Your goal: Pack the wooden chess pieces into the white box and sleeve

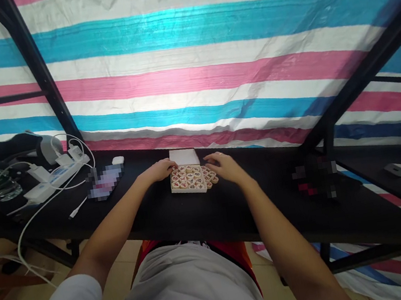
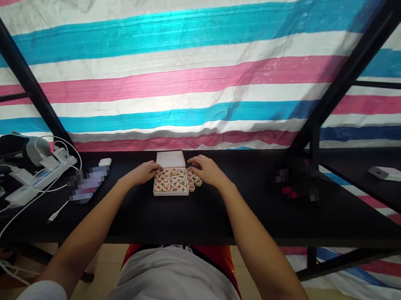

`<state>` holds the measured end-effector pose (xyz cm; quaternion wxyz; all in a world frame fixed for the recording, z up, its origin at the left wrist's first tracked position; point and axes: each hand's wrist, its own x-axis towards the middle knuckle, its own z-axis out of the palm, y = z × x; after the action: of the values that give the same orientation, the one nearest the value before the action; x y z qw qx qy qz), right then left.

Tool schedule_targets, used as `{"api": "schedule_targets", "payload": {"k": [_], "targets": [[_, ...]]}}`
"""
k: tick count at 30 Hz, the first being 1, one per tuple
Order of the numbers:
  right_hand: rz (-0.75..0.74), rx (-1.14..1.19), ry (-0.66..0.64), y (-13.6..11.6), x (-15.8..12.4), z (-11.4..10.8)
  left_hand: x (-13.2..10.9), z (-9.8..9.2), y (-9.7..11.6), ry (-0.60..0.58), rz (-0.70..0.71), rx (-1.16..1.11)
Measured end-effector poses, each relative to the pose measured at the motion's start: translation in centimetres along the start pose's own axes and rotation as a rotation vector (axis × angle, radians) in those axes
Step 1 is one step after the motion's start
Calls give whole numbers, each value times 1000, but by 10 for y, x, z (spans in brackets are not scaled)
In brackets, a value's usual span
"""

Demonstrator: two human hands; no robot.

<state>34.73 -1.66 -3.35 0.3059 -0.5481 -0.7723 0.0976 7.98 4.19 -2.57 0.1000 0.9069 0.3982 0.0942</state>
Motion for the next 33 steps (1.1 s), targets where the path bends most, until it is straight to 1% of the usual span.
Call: {"api": "schedule_targets", "payload": {"k": [1,2,5,7,11,14,17,19,21,23,25,27,28,30,33], "targets": [[-82,-42,16,-8,4,10,0,0,0,4,5,1],[-139,-80,-5,-15,8,19,0,0,0,6,10,4],[-215,-167,-135,-26,16,39,0,0,0,5,16,15],[-217,-197,-158,-27,18,43,0,0,1,4,10,20],[-169,-203,-105,-23,18,44,1,1,0,-2,10,22],[-110,-152,-107,-26,18,48,1,2,-1,-4,10,26],[-96,-86,-88,-29,18,44,1,2,-2,3,11,16],[-73,-7,-22,-21,15,31,1,1,-1,5,13,6],[17,124,16,-4,9,12,0,0,0,-2,8,4],[162,257,-79,19,1,-10,-1,-1,1,-11,-4,6],[305,304,-189,41,-7,-28,-1,-1,0,-13,-9,10],[435,303,-363,54,-14,-38,-1,0,-1,-2,-1,12],[472,299,-440,56,-16,-40,0,0,-2,2,5,14],[490,305,-556,53,-18,-39,0,0,-3,4,14,13],[495,353,-622,40,-18,-33,0,0,-2,-3,10,12]]}}
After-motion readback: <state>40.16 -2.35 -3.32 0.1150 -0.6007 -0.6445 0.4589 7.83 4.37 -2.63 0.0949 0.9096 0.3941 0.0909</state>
